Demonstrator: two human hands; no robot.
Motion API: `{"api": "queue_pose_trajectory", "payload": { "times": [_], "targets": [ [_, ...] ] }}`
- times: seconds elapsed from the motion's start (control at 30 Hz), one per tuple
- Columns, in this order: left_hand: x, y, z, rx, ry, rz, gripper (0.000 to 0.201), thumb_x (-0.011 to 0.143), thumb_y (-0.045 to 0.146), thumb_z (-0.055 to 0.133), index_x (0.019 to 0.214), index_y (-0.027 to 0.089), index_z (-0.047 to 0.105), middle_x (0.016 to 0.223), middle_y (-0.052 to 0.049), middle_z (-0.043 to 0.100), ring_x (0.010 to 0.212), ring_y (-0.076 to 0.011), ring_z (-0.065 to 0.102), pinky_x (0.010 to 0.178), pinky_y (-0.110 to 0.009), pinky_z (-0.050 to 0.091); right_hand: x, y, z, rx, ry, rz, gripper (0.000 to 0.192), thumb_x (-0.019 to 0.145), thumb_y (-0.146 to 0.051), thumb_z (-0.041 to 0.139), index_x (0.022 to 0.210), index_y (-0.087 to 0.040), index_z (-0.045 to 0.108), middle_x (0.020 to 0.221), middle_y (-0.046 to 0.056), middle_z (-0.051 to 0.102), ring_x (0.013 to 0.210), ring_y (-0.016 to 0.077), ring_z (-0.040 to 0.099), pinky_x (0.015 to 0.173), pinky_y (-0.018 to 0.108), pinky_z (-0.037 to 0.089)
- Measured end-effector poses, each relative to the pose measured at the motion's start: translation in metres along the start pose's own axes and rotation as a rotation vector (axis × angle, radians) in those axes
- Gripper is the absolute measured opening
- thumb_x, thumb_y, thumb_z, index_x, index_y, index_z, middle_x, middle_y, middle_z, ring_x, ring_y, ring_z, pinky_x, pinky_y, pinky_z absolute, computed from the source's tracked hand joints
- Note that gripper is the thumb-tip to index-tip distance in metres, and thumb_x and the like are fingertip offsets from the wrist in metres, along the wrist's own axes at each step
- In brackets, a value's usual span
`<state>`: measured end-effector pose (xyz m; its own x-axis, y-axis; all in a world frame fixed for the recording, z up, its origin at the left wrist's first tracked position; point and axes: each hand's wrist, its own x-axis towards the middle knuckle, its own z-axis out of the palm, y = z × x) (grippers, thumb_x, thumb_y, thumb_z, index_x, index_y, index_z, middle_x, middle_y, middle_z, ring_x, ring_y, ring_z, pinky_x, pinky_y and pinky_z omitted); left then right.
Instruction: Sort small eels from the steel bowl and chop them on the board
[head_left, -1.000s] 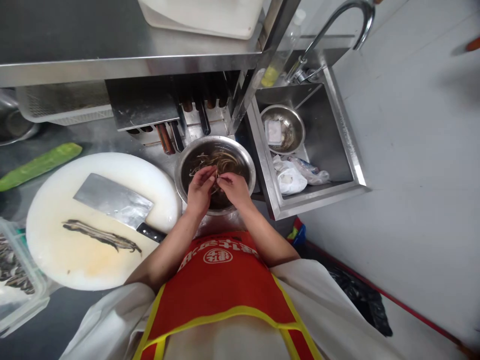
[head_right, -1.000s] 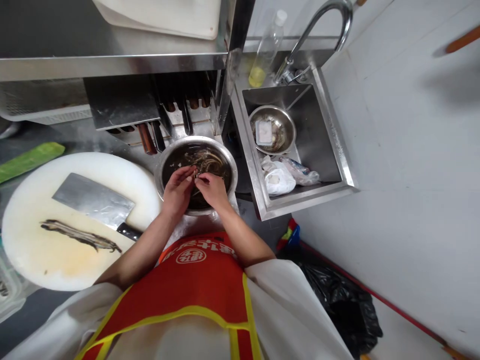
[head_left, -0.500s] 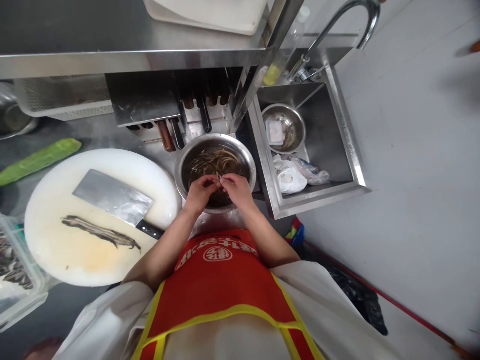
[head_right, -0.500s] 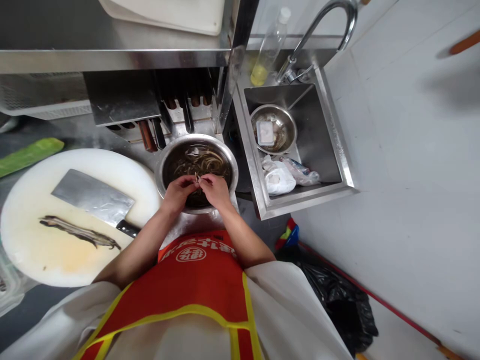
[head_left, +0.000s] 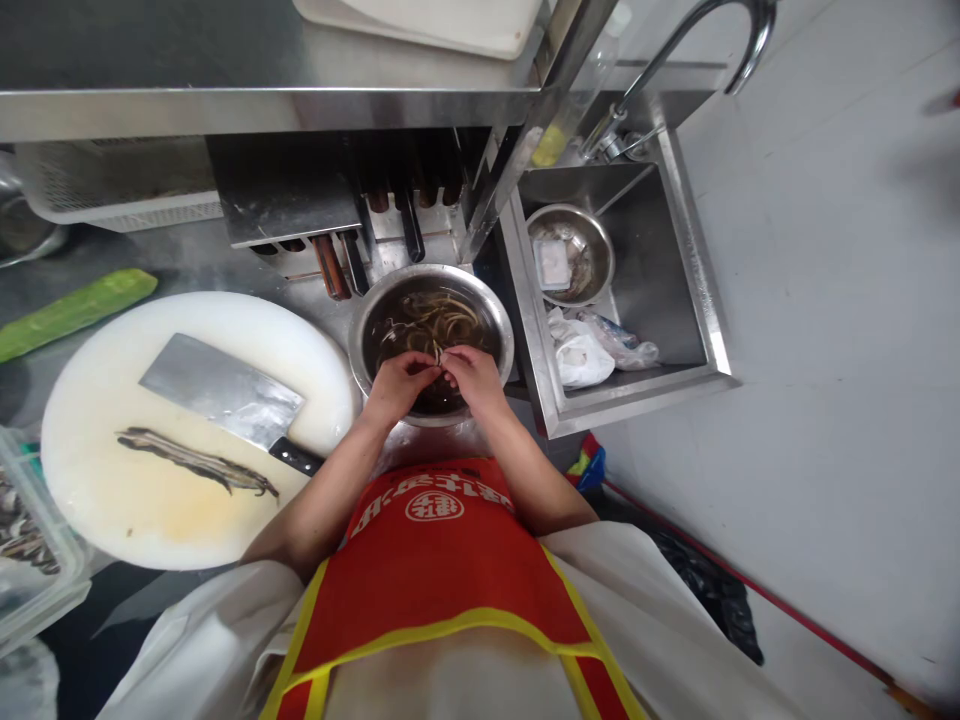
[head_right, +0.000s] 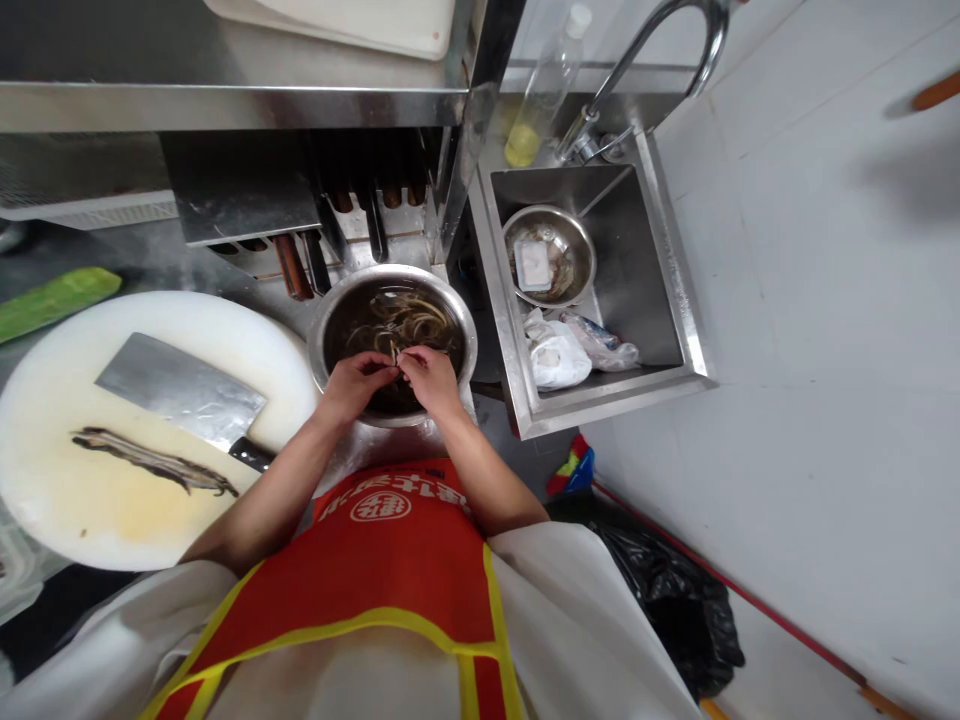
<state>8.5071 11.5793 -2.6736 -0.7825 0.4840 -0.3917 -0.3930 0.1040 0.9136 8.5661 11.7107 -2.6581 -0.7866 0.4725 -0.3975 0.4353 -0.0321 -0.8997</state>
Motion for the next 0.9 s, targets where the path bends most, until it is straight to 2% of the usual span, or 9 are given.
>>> {"api": "queue_pose_trajectory", "payload": {
  "times": [0.2, 0.4, 0.5, 0.73, 0.9],
  "targets": [
    [-0.001, 0.004, 0.002, -0.068, 0.048, -0.029, 0.024, 0.062, 0.037, 0.083, 0.074, 0.018, 0.074, 0.070, -0.002, 0.071, 0.066, -0.0155, 0.062, 0.065, -0.027, 0.047, 0.001, 0.004, 0.000, -0.125, -0.028, -0.095, 0.023, 0.081, -0.038, 0.063, 0.090, -0.019, 0.072, 0.078, 0.002, 0.072, 0.070, 0.0151, 0.067, 0.062, 0.024, 0.052],
    [0.000, 0.003, -0.001, -0.289, -0.005, -0.143, 0.034, 0.056, 0.040, 0.087, 0.079, 0.017, 0.076, 0.075, -0.003, 0.072, 0.071, -0.0174, 0.065, 0.076, -0.032, 0.052, 0.000, 0.002, -0.004, -0.176, -0.046, -0.143, 0.022, 0.081, -0.034, 0.064, 0.096, -0.019, 0.072, 0.085, 0.002, 0.074, 0.074, 0.0158, 0.069, 0.071, 0.027, 0.055],
    [0.001, 0.002, -0.001, -0.344, -0.009, -0.170, 0.037, 0.053, 0.040, 0.089, 0.079, 0.016, 0.075, 0.074, -0.003, 0.071, 0.069, -0.0167, 0.065, 0.075, -0.033, 0.053, -0.002, 0.000, -0.005, -0.171, -0.059, -0.159, 0.021, 0.083, -0.031, 0.063, 0.097, -0.018, 0.072, 0.089, 0.003, 0.074, 0.074, 0.0156, 0.069, 0.074, 0.029, 0.055],
    [0.002, 0.001, 0.002, -0.371, -0.015, -0.169, 0.038, 0.054, 0.038, 0.087, 0.082, 0.016, 0.074, 0.071, -0.002, 0.070, 0.065, -0.0156, 0.063, 0.065, -0.030, 0.052, -0.003, 0.000, -0.006, -0.298, -0.021, -0.361, 0.031, 0.085, -0.020, 0.062, 0.116, -0.022, 0.066, 0.096, 0.002, 0.071, 0.087, 0.0158, 0.066, 0.083, 0.030, 0.053],
    [0.001, -0.001, 0.001, -0.367, -0.040, -0.139, 0.035, 0.058, 0.037, 0.086, 0.084, 0.016, 0.076, 0.074, -0.003, 0.072, 0.066, -0.0155, 0.064, 0.068, -0.031, 0.053, -0.002, -0.001, -0.011, -0.400, -0.059, -0.480, 0.024, 0.089, -0.019, 0.059, 0.111, -0.021, 0.069, 0.099, 0.005, 0.069, 0.090, 0.0167, 0.065, 0.082, 0.030, 0.052]
  ]
}}
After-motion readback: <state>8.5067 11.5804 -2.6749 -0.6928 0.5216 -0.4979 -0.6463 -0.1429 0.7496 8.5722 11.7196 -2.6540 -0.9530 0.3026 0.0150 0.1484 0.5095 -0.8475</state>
